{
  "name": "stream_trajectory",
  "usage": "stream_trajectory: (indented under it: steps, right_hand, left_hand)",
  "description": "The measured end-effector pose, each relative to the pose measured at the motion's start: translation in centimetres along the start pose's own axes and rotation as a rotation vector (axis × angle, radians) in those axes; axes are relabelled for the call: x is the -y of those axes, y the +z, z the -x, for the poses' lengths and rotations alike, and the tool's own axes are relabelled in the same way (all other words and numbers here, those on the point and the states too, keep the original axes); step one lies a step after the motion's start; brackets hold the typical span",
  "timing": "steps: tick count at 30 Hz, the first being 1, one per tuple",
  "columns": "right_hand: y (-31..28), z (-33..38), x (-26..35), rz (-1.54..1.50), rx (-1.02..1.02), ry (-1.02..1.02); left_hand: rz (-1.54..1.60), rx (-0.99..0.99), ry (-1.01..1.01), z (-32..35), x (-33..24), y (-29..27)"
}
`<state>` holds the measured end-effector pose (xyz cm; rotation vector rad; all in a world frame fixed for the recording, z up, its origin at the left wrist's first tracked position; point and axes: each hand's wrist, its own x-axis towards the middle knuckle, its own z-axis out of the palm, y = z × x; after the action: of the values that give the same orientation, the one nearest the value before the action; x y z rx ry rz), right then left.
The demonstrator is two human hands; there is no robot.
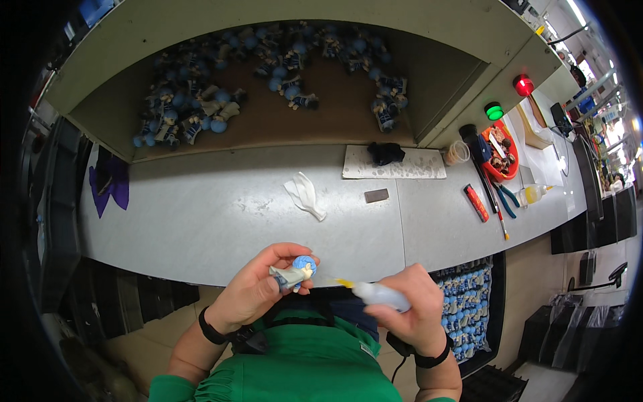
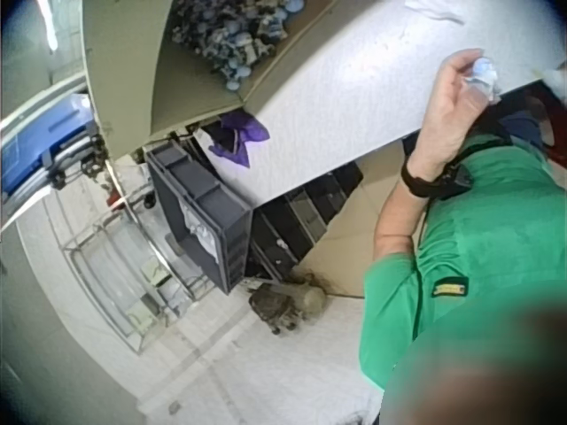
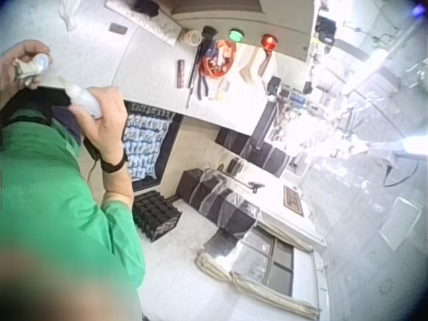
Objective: Assembling and gluing small figurines in a manufacturing environment.
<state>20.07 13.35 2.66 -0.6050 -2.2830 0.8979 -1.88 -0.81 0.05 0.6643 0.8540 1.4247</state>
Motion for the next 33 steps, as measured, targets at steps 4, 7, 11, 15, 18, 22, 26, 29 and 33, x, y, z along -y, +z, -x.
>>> stream_trajectory:
  steps: [4, 7, 11, 15, 18, 22, 26, 29, 33]
  right_hand:
    - [-0.1, 0.4, -1.8, -0.497, -0.312, 0.355]
    - [-0.1, -2.4, -4.0, -0.385, -0.343, 0.345]
    - [-1.2, -3.5, -5.9, -0.156, -0.141, 0.412]
    - [-1.7, -1.7, -5.3, 0.133, -0.513, 0.148]
    - [-1.1, -0.3, -3.1, -0.036, -0.408, -0.165]
    - [2.7, -1.8, 0.0, -0.165, 0.051, -0.264]
    - [4.5, -2.2, -0.9, -0.226, 0.054, -0.307]
    - [4.9, -2.1, -1.1, -0.246, 0.024, -0.308]
    - [5.5, -1.8, -2.0, -0.309, -0.041, -0.307]
  left_hand:
    - [0.112, -0.022, -0.059, -0.1, -0.2, 0.4]
    - [0.097, -0.059, -0.094, -0.3, -0.4, 0.5]
    - [0.04, -0.085, -0.162, -0.5, -1.2, 0.5]
    - [0.036, -0.118, -0.17, -0.7, -1.9, 1.1]
    - [-0.049, -0.114, -0.207, -1.0, -2.4, 1.5]
    - [-0.136, -0.098, -0.2, -1.7, -1.9, 2.4]
    - [-0.312, -0.144, -0.181, -1.9, -2.0, 3.3]
    - [-0.089, -0.098, -0.17, -1.6, -2.2, 2.8]
    - [-0.239, -0.082, -0.019, -1.1, -1.9, 3.7]
